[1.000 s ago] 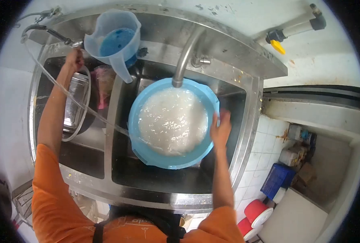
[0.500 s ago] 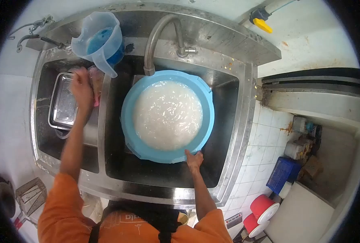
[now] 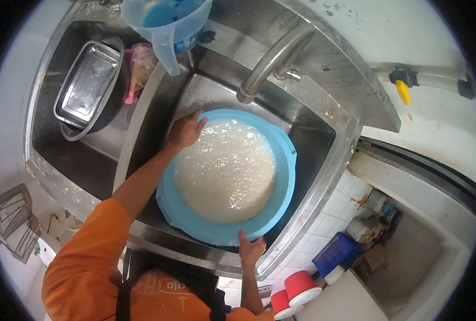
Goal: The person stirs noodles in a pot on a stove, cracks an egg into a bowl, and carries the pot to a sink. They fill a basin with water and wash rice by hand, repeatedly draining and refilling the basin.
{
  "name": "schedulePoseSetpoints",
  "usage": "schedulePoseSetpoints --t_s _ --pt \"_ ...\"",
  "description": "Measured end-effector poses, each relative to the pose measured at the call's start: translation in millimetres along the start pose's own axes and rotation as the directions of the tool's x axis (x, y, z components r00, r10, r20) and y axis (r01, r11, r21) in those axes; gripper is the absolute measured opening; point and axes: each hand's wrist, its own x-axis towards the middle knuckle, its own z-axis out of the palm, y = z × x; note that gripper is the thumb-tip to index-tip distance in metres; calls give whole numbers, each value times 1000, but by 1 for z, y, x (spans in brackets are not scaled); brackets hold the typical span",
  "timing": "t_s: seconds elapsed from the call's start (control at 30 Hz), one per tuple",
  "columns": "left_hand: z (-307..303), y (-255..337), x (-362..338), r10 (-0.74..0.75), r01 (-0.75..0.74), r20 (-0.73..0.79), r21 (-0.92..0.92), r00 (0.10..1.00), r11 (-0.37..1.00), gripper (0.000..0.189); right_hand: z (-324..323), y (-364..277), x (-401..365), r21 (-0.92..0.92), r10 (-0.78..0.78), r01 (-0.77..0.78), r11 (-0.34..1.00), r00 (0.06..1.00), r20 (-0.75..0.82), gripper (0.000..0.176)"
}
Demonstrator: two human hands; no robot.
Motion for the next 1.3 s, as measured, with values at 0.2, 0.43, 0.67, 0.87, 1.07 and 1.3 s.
schedulePoseSetpoints --t_s 0.2,0.43,0.67,0.87,1.07,1.3 --pt "32 -9 5 -34 19 -42 -322 999 946 32 -26 -14 -11 152 6 -3 988 1000 -23 28" --pt "44 -15 16 -84 73 -33 -248 996 966 30 -24 -22 -10 184 22 -19 983 1000 -13 25" --pt "33 -3 18 -197 207 71 -196 978 958 35 -26 -21 -8 76 13 -11 997 1000 -18 25" --pt "53 -18 28 -153 157 42 -121 987 980 36 -29 -38 -11 83 -33 33 996 999 -2 25" --pt "42 -7 27 -193 201 73 -124 978 972 36 -29 -34 -12 50 24 -26 998 999 37 27" --pt "52 -15 38 -127 131 66 -61 990 990 36 -29 -58 -18 147 96 -107 983 992 82 33"
